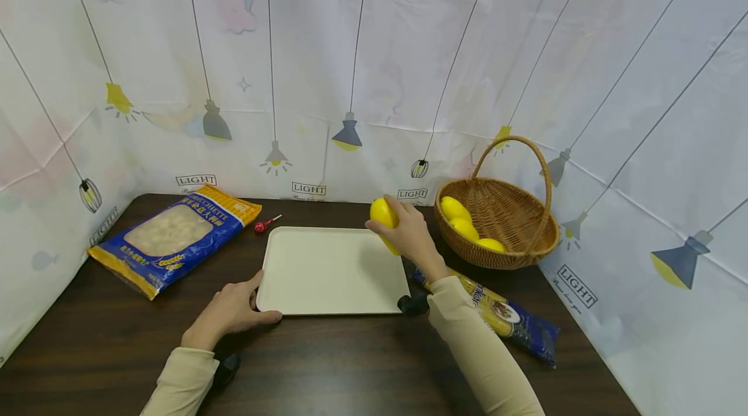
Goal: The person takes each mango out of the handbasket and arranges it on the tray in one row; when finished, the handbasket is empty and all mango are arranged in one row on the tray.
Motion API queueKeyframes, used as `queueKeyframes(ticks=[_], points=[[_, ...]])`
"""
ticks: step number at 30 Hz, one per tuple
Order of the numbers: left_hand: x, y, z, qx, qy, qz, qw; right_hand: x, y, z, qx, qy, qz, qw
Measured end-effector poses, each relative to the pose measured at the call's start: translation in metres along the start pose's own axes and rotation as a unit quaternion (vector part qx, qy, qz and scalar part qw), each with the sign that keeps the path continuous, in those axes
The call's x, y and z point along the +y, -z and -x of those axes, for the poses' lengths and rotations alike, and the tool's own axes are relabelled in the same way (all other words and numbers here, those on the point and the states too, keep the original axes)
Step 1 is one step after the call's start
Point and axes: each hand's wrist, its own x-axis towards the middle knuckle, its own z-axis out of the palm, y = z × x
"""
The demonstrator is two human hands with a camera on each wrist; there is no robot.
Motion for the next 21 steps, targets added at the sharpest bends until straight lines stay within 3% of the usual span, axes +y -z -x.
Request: queueKeyframes(ticks=[11,17,21], points=[[0.0,-0.001,0.0,0.003,0.0,0.013,0.9999,-0.027,-0.042,0.001,-0.052,-0.014,-0.015,0.9984],[-0.001,-0.003,-0.001,0.012,-0.003,0.011,0.9999,-0.03,-0.06,-0.001,-0.066,0.004,0.004,0.9978],[-0.001,-0.002,-0.001,0.014,-0.001,0.007,0.9999,-0.028,-0.069,-0.002,-0.09,-0.008,0.008,0.9959]])
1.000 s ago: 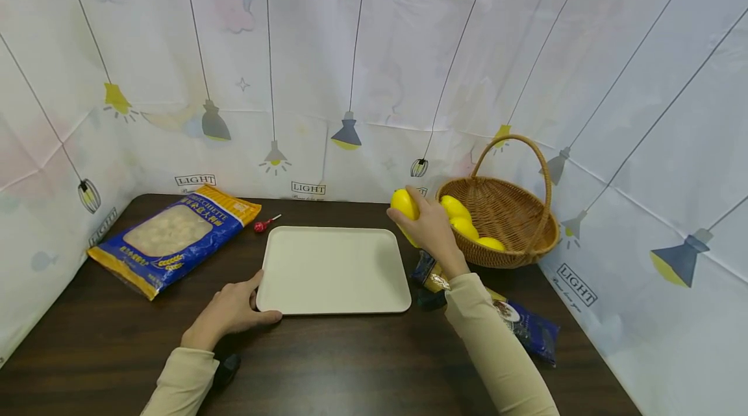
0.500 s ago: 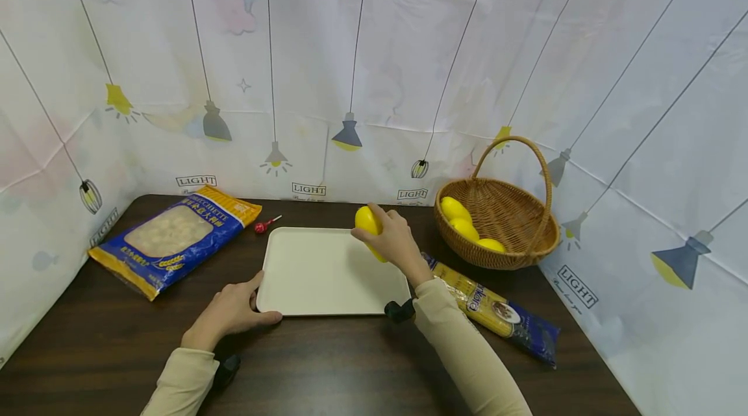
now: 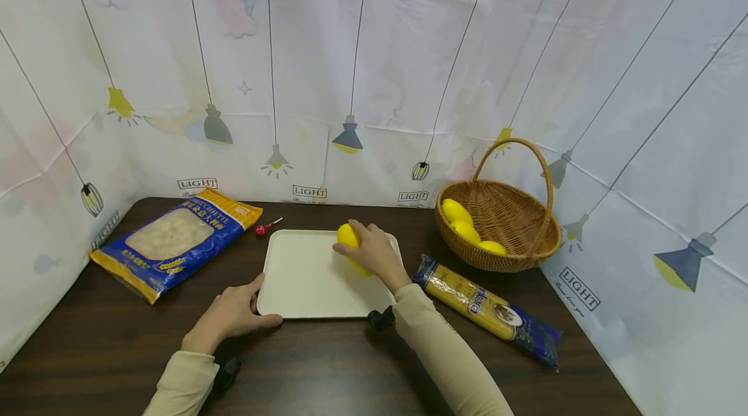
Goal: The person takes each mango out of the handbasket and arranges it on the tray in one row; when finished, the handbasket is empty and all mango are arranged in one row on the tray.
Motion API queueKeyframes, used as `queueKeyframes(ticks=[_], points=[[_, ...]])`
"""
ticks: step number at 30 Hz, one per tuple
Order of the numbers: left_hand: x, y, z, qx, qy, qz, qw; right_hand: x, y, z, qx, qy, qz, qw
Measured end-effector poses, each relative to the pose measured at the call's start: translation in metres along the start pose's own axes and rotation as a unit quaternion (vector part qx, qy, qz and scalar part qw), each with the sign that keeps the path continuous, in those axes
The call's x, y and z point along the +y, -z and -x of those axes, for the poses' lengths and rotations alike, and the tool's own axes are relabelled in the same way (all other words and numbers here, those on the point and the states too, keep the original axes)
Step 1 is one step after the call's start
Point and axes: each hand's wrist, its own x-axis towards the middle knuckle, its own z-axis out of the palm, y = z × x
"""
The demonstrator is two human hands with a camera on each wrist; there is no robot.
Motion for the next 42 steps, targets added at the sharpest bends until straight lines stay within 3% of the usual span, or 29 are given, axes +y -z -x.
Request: queueKeyframes(ticks=[11,19,30,42], points=[[0.0,0.002,0.0,-0.003,0.011,-0.009,0.9999,0.005,-0.007,-0.002,-0.041,-0.026,0.013,0.9988],[-0.001,0.0,0.0,-0.008,0.021,-0.011,0.9997,-0.007,-0.012,-0.001,-0.068,-0.041,0.023,0.9966],[-0.002,-0.003,-0.001,0.006,0.011,-0.004,0.9999,-0.029,-0.024,-0.009,-0.091,0.011,0.048,0.9947],[-0.003,-0.004,-0.002,0.005,0.013,-0.004,0.9999,-0.059,-0.033,-0.013,-0.117,0.007,0.064,0.991]])
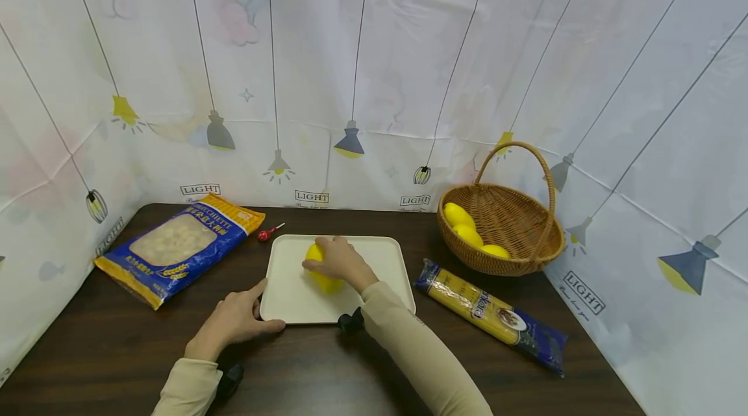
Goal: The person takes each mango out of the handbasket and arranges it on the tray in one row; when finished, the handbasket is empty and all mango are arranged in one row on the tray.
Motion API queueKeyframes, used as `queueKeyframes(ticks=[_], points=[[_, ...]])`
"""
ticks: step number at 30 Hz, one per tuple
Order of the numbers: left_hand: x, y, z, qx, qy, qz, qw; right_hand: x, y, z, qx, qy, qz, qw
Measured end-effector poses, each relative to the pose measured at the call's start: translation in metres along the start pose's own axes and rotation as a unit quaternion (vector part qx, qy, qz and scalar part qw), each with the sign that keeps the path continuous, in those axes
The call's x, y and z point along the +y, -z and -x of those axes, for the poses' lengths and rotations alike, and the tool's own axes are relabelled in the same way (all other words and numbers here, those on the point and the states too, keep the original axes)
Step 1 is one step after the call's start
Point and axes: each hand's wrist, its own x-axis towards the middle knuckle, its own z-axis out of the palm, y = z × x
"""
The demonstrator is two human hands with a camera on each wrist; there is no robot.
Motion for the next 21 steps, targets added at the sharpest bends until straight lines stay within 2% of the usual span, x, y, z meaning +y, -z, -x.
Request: queueKeyframes(ticks=[14,21], points=[[0.0,0.002,-0.002,-0.004,-0.004,0.009,0.9999,-0.024,0.001,-0.017,-0.034,0.011,-0.005,0.9994],[-0.001,0.0,-0.002,-0.001,-0.004,0.013,0.9999,-0.033,-0.004,-0.028,-0.015,-0.002,-0.023,0.9996]])
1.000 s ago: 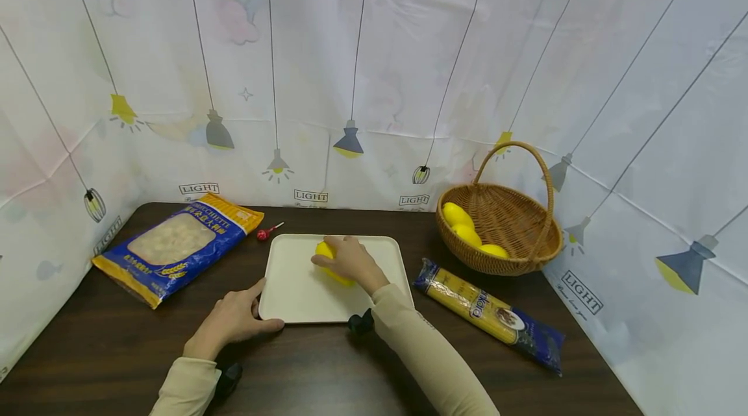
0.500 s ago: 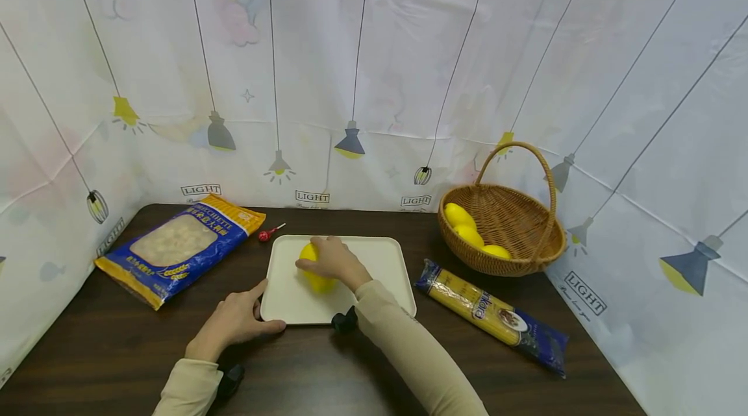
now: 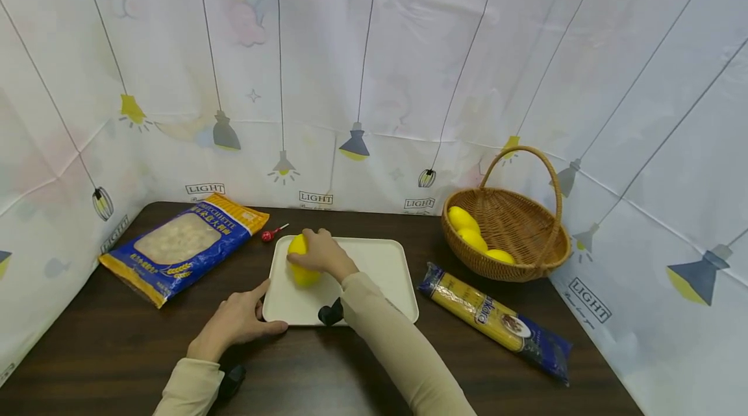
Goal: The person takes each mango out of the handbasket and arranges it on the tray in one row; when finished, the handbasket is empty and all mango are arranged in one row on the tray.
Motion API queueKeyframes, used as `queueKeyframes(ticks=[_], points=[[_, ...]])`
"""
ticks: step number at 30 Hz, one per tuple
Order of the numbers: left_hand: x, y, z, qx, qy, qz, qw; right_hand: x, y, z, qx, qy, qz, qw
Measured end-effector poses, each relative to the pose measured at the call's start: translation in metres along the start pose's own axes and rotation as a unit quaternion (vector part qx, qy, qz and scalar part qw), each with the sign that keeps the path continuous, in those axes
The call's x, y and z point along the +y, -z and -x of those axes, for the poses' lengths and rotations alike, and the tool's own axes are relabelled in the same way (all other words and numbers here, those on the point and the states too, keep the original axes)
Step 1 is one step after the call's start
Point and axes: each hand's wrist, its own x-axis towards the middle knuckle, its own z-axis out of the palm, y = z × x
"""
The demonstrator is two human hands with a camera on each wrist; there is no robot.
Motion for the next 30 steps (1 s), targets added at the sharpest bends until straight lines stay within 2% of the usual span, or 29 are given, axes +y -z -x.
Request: queueKeyframes(ticks=[8,15,21,30], points=[[0.002,0.0,0.001,0.008,-0.002,0.014,0.9999,-0.007,-0.004,-0.008,0.027,-0.012,-0.01,0.9995],[0.003,0.0,0.002,0.008,-0.004,0.022,0.9997,-0.011,-0.008,-0.013,0.033,0.003,-0.007,0.9994],[0.002,-0.001,0.001,0.011,-0.01,0.018,0.9997,-0.013,-0.008,-0.012,0.03,0.004,-0.002,0.9995],[0.001,0.0,0.002,0.003,0.002,0.003,1.0,-0.007,-0.004,-0.008,0.046,0.003,-0.013,0.9989]])
